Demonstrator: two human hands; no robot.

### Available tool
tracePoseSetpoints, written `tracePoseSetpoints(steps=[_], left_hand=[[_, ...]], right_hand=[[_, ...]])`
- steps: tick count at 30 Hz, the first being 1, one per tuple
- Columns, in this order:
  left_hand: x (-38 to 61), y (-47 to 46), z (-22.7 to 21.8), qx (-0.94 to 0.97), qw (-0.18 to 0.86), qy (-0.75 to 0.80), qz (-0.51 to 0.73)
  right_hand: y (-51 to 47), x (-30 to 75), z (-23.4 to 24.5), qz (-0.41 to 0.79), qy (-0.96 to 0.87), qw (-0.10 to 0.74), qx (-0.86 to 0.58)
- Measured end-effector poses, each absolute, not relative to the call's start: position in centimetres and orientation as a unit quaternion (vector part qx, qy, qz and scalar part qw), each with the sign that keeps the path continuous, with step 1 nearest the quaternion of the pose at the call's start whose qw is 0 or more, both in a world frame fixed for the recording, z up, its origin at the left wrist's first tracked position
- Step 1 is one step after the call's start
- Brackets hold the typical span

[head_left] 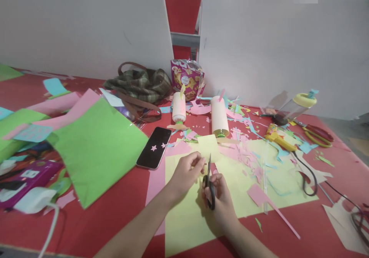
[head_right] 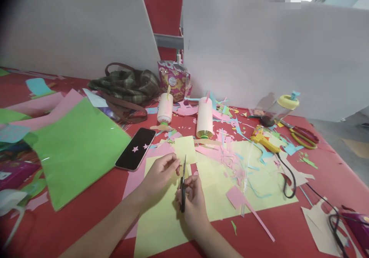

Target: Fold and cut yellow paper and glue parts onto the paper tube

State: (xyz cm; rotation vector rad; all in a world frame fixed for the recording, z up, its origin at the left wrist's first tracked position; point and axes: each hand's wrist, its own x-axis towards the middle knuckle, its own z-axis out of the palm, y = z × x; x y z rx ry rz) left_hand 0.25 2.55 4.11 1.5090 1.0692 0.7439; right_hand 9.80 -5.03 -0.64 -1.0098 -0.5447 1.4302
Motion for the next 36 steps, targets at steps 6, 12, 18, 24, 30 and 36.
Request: tracePoseSetpoints(steps=[6, 12, 18, 24, 30, 36], left_hand=[[-0.5, 3.0, 4.3, 0.664, 0.520, 0.449, 0.294], [-0.9, 3.2, 4.1, 0.692, 0.496, 0.438, 0.288], [-0.8, 3.2, 4.1, 0.701, 0.498, 0.433, 0.270], [-0.8, 3.2, 4.0, 0.712, 0.486, 0.437, 0.257], [-1.0, 3.4, 4.3, 0.733, 0.462, 0.430, 0.251], [-1.7, 3.8, 4.0, 0.752, 0.452, 0.422, 0.227]], right_hand=[[-5.0, 10.1, -1.3, 0.654, -0.257, 0.572, -0.423], [-4.9, 10.4, -0.7, 0.680, -0.267, 0.559, -0.393], [-4.9, 10.5, -0.3, 0.684, -0.278, 0.561, -0.374], [-5.0, 10.7, -0.5, 0.677, -0.296, 0.553, -0.384], [-4.8, 11.1, -0.6, 0.664, -0.335, 0.530, -0.407], [-4.8, 11.0, -0.5, 0.663, -0.334, 0.524, -0.416]])
